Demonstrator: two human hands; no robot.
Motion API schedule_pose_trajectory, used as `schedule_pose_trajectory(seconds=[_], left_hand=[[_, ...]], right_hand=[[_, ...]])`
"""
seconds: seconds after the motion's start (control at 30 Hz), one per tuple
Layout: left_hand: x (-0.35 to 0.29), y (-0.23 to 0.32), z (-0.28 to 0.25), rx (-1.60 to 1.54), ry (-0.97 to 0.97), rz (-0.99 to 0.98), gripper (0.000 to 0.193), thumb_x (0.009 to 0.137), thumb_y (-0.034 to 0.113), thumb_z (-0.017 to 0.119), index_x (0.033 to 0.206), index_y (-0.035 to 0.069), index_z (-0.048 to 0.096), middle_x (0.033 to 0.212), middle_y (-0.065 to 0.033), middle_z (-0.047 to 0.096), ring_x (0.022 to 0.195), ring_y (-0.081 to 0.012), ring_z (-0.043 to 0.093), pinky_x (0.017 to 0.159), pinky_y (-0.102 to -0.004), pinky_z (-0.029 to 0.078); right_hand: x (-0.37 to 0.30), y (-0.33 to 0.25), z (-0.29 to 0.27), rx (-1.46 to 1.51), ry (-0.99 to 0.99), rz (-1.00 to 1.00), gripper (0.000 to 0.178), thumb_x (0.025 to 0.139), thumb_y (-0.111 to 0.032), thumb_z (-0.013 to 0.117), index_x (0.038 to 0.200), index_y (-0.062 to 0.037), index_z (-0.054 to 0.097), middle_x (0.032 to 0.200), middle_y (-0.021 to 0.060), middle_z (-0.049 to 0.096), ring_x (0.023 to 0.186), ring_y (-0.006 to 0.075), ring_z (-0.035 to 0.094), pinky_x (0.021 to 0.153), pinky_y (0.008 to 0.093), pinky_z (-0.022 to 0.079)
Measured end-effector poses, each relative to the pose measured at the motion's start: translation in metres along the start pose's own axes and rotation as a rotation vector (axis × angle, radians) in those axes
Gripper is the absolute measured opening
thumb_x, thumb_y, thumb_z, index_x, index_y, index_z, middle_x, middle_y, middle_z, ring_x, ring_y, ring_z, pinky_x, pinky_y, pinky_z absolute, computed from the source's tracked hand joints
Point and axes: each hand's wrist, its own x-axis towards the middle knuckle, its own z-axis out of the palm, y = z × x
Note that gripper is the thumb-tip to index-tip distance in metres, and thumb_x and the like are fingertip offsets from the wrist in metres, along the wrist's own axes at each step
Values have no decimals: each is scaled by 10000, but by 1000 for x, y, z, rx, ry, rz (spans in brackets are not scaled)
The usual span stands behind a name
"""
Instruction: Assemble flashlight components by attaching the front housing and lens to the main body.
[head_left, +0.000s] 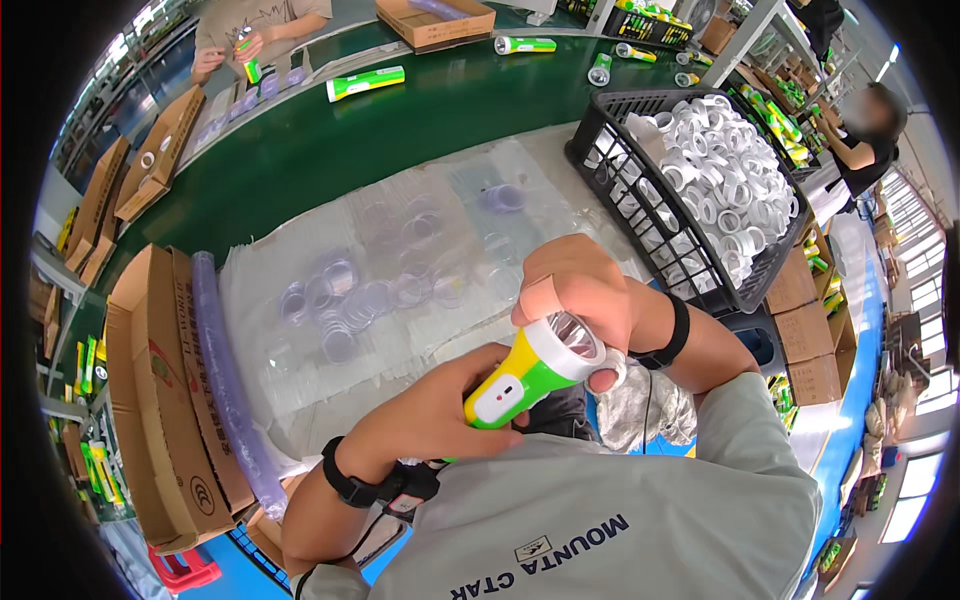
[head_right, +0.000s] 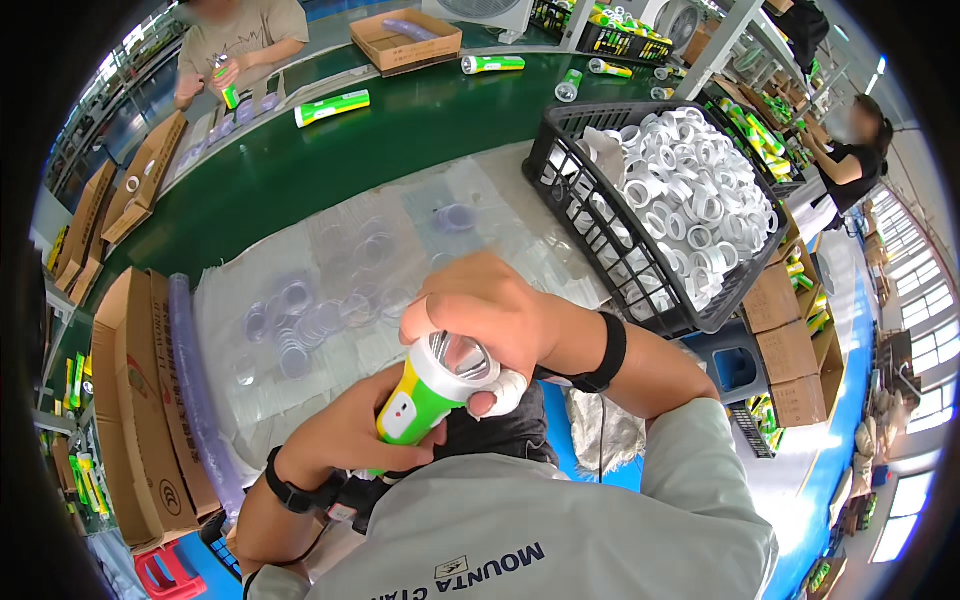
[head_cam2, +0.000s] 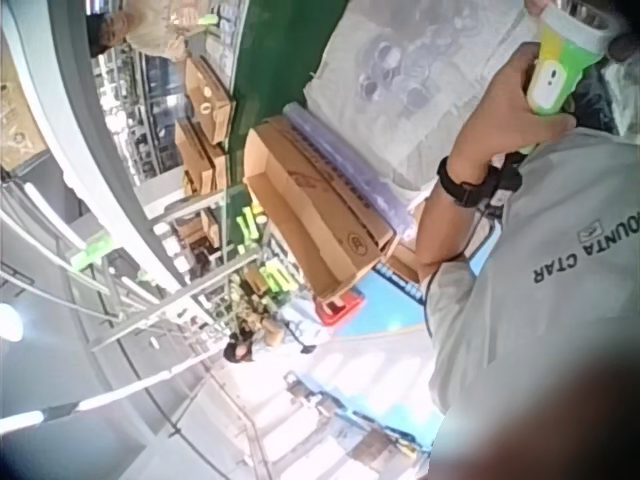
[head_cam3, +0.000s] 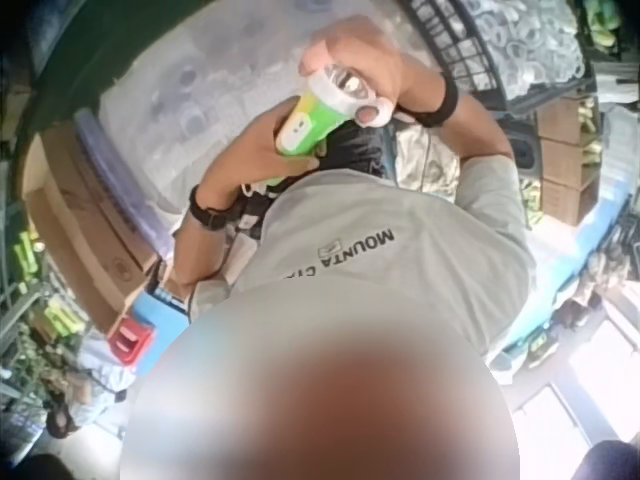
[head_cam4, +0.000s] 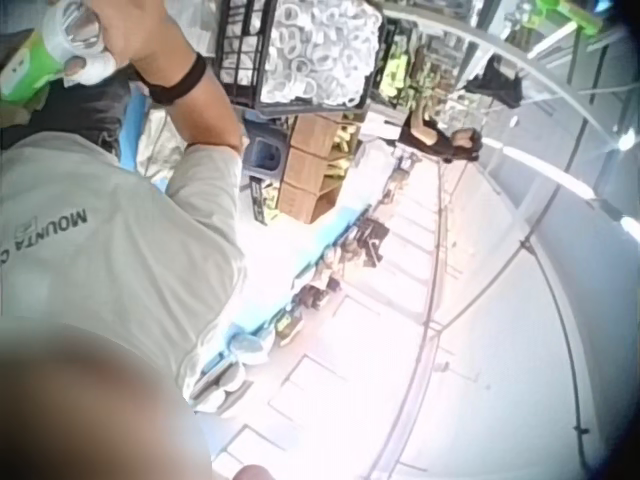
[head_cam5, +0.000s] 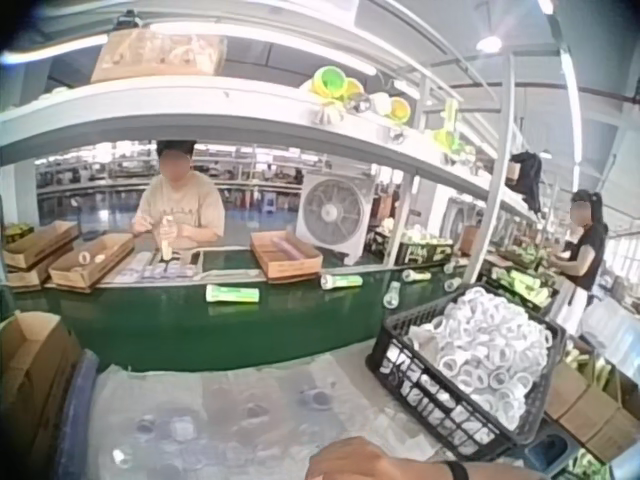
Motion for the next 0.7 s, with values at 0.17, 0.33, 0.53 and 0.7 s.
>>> schedule_pose_trajectory(seconds=[0.17, 0.33, 0.53, 0.7], left_hand=[[-2, 2, 18, 266, 229, -206, 439, 719, 95, 680, 1116, 36, 504, 863, -101, 645, 729, -223, 637, 655, -334, 499], [1, 3, 18, 826, 483, -49, 485, 698, 126, 711, 1120, 24, 494, 844, -157, 639, 700, -313, 647, 593, -383, 511], [18, 14, 8, 1100, 545, 7, 501, 707, 187, 728, 1116, 22, 490, 804, -146, 628, 659, -309, 645, 535, -377, 506], [47, 39, 6, 827, 326, -319, 511, 718, 192, 732, 1140, 14, 504, 876, -170, 648, 772, -294, 659, 666, -362, 514]], right_hand=[[-23, 0, 14, -63, 8, 205, 522, 850, -547, 517, 907, -30, 566, 700, 55, 603, 529, 239, 577, 481, 312, 459], [-35, 12, 21, -45, 90, 331, 524, 877, -538, 481, 966, -27, 553, 716, 80, 615, 566, 250, 612, 499, 324, 473], [-55, 21, 24, 157, 288, 528, 626, 902, -583, 403, 1072, 1, 550, 717, 88, 596, 612, 213, 589, 567, 301, 457], [-78, 24, 14, 317, 443, 576, 694, 903, -601, 386, 1164, 24, 538, 834, 109, 587, 650, 192, 539, 600, 290, 421]])
